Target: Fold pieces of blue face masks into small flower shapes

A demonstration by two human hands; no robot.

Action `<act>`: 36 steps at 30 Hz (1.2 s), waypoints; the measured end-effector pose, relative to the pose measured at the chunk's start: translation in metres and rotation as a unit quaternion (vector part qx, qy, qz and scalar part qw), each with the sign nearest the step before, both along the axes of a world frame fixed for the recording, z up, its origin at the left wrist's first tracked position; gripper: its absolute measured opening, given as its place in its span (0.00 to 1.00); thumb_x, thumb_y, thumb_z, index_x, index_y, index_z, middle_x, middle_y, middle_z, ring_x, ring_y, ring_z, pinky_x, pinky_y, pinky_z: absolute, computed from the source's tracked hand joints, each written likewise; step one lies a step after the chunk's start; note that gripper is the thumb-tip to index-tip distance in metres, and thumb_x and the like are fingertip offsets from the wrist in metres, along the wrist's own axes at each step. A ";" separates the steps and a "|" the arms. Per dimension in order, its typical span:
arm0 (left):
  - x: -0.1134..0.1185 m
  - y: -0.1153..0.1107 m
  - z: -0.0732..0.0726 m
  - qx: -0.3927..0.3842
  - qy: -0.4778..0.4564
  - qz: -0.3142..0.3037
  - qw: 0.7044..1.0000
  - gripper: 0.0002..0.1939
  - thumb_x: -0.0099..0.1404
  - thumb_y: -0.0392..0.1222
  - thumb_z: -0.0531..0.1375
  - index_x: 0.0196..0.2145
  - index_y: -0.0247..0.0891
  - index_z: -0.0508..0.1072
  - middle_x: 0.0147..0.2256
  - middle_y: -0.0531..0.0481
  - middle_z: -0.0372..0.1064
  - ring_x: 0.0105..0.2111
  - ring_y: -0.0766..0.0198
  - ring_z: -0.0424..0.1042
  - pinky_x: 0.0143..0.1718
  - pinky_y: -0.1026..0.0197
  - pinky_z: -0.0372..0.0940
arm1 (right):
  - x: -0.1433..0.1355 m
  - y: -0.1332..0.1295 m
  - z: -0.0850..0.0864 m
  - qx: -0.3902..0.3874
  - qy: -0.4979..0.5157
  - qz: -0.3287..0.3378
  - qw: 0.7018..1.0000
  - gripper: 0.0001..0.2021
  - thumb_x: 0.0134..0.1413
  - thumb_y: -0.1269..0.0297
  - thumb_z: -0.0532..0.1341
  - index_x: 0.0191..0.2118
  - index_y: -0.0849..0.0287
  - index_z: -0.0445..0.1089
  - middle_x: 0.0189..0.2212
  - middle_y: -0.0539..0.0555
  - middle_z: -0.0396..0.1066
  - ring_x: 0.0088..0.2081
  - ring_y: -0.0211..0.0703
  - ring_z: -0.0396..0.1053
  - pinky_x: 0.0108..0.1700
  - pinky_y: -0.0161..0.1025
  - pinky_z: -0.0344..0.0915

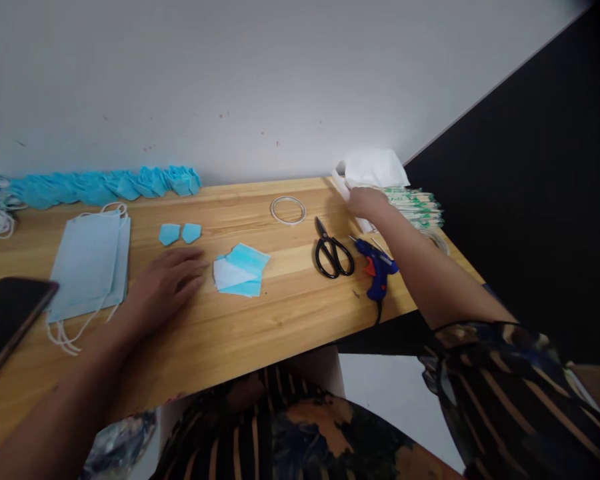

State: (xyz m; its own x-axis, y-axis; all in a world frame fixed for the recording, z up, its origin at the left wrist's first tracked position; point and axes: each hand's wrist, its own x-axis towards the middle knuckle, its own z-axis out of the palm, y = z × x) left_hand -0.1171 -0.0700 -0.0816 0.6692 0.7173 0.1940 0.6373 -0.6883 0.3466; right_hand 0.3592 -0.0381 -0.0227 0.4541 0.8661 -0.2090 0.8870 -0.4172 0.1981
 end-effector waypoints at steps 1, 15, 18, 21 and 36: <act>0.000 0.000 0.000 0.002 0.002 0.000 1.000 0.23 0.74 0.54 0.50 0.49 0.39 0.79 0.57 0.39 0.74 0.60 0.47 0.71 0.63 0.41 0.66 | -0.001 0.000 0.000 0.000 -0.005 0.000 1.000 0.23 0.66 0.65 0.56 0.62 0.72 0.70 0.61 0.75 0.71 0.61 0.63 0.70 0.58 0.51 0.66; 0.001 -0.001 0.001 -0.006 -0.004 -0.004 1.000 0.21 0.73 0.52 0.51 0.48 0.41 0.80 0.58 0.41 0.74 0.60 0.45 0.70 0.63 0.38 0.65 | -0.002 -0.035 -0.007 0.098 -0.028 0.081 0.991 0.20 0.63 0.62 0.58 0.58 0.62 0.72 0.57 0.69 0.72 0.53 0.61 0.74 0.50 0.49 0.69; 0.002 -0.001 0.003 -0.013 0.001 0.008 1.000 0.20 0.73 0.50 0.52 0.50 0.41 0.80 0.59 0.42 0.73 0.61 0.46 0.69 0.64 0.38 0.64 | 0.001 -0.033 -0.007 0.090 -0.006 0.069 0.994 0.21 0.63 0.64 0.58 0.59 0.65 0.71 0.55 0.70 0.74 0.55 0.62 0.73 0.52 0.49 0.68; 0.005 -0.003 0.006 -0.013 0.001 0.010 1.000 0.20 0.72 0.50 0.53 0.50 0.40 0.80 0.59 0.40 0.74 0.60 0.47 0.70 0.64 0.39 0.64 | 0.001 -0.031 -0.005 0.085 0.013 0.044 0.995 0.23 0.63 0.66 0.60 0.62 0.66 0.69 0.54 0.72 0.75 0.56 0.63 0.73 0.52 0.50 0.68; 0.010 -0.007 0.006 0.020 -0.071 0.038 0.997 0.16 0.71 0.41 0.55 0.52 0.35 0.77 0.59 0.37 0.73 0.62 0.50 0.70 0.66 0.41 0.63 | -0.132 -0.049 -0.002 0.153 0.082 0.270 0.947 0.18 0.65 0.64 0.57 0.57 0.60 0.71 0.55 0.68 0.74 0.55 0.69 0.71 0.46 0.55 0.70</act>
